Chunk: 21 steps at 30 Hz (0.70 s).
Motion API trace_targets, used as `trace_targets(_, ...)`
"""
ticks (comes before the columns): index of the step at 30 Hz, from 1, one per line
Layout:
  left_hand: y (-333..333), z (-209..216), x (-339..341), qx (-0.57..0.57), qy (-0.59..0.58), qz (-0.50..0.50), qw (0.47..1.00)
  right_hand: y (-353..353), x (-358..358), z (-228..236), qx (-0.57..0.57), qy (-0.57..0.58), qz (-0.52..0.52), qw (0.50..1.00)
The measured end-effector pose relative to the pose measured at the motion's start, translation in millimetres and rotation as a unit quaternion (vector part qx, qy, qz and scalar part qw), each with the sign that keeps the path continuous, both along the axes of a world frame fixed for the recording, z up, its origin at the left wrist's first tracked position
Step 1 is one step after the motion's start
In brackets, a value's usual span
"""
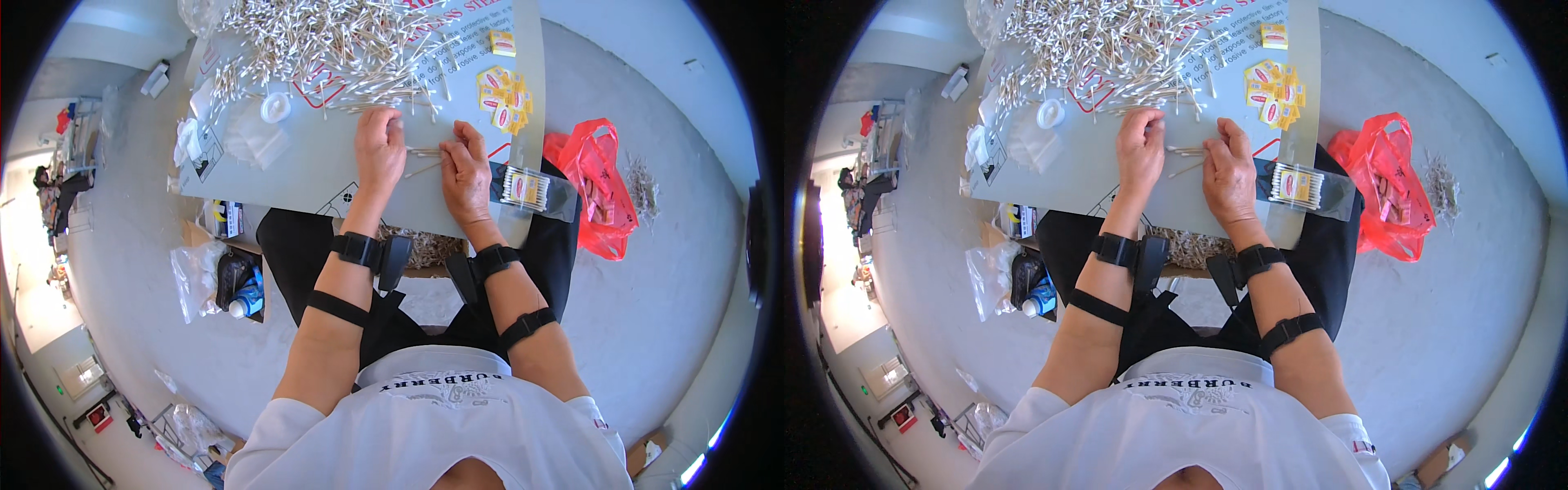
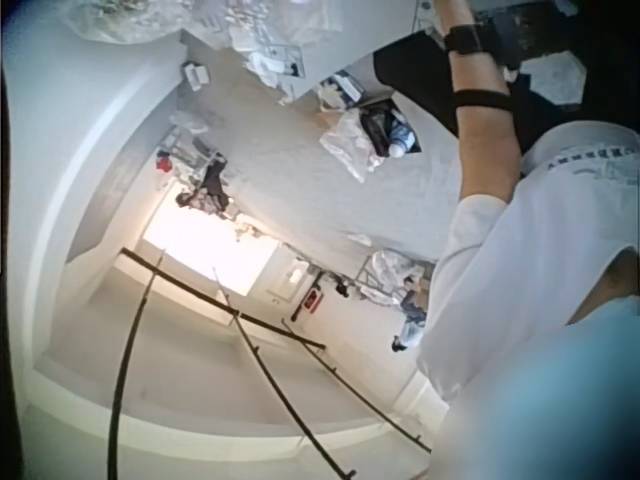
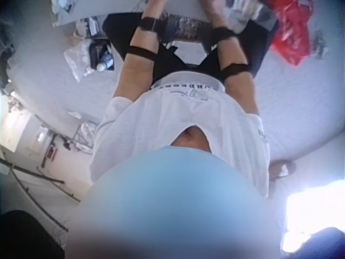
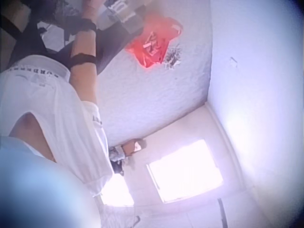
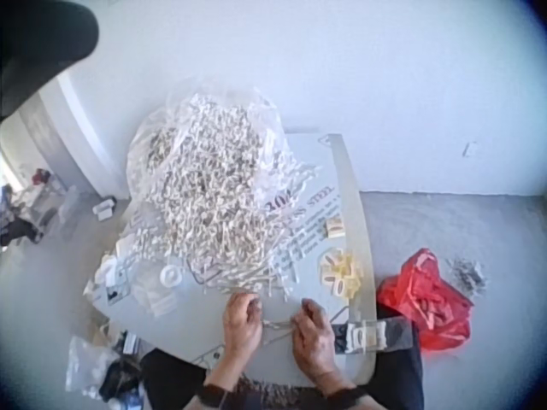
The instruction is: Sorting and packaging cotton swabs and small metallic components in a workshop environment.
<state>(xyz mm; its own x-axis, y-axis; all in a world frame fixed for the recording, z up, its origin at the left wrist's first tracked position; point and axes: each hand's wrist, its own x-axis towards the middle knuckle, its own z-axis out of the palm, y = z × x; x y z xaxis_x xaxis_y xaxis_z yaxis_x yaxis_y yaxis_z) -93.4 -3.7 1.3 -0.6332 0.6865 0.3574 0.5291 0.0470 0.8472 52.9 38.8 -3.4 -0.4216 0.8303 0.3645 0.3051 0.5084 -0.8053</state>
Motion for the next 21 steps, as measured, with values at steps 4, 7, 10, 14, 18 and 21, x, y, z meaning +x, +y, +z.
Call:
trace_targets(4, 21.0, 20.1, 5.4, -0.169, 0.12, 0.03, 0.978, 1.0, 2.8, -2.3, 0.026, -0.004, 0.008, 1.0)
trace_targets(7, 37.5, 27.4, 14.2, -0.213, 0.181, 0.059, 0.958, 0.6, 3.8, -0.6, 0.021, 0.001, 0.002, 1.0)
trace_targets(10, 45.0, 28.5, 20.2, -0.229, 0.198, 0.074, 0.95, -1.7, 2.2, 1.6, -0.01, 0.029, -0.008, 0.999)
trace_targets(14, 49.3, 20.7, 22.4, -0.28, 0.185, 0.066, 0.94, -1.0, 2.6, 2.4, -0.005, 0.037, -0.012, 0.999)
trace_targets(18, 35.0, 8.0, 25.1, -0.242, 0.185, 0.069, 0.95, -0.7, 3.5, 2.5, -0.015, 0.035, -0.018, 0.999)
trace_targets(21, 16.8, 6.0, 23.7, -0.176, 0.229, 0.044, 0.956, -1.2, 3.1, 3.4, -0.029, 0.043, -0.021, 0.998)
